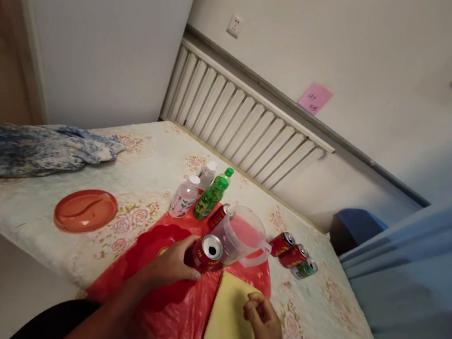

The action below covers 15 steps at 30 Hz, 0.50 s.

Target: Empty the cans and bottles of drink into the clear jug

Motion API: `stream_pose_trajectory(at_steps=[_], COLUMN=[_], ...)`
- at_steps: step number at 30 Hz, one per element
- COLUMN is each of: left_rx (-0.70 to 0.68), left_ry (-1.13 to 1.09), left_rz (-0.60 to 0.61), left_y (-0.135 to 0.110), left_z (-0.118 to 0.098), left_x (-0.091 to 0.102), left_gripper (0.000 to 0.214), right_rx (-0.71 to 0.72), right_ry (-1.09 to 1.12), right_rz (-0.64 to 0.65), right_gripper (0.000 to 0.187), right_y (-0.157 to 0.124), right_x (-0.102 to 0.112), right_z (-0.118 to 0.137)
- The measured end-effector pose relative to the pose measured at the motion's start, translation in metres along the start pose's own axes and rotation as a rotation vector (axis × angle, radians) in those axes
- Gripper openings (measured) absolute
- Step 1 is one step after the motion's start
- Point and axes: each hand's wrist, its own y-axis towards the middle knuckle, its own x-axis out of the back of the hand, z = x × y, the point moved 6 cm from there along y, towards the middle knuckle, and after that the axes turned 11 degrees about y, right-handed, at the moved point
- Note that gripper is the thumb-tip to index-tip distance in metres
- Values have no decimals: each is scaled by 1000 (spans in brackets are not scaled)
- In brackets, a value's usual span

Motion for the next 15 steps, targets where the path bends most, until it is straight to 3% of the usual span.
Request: stream_pose_trajectory(at_steps=[4, 7, 10, 15], left_rx=[-12, 1, 19, -8], left_ry=[-204, -290, -370, -430], left_rz=[116, 139, 178, 266], left_y=[-6, -12, -18, -26], left_z=[-6, -15, -27, -48], left_x=[-27, -49, -75, -121], left_gripper=[70, 74, 74, 76], right_rx=[1, 23, 51, 153], right_ry=[13, 29, 23, 52], right_rz=[100, 84, 42, 99], right_gripper=[24, 25, 44, 70], right_y=[-19, -27, -33, -39], right_x=[3, 6, 7, 6], right_z=[-2, 7, 23, 40])
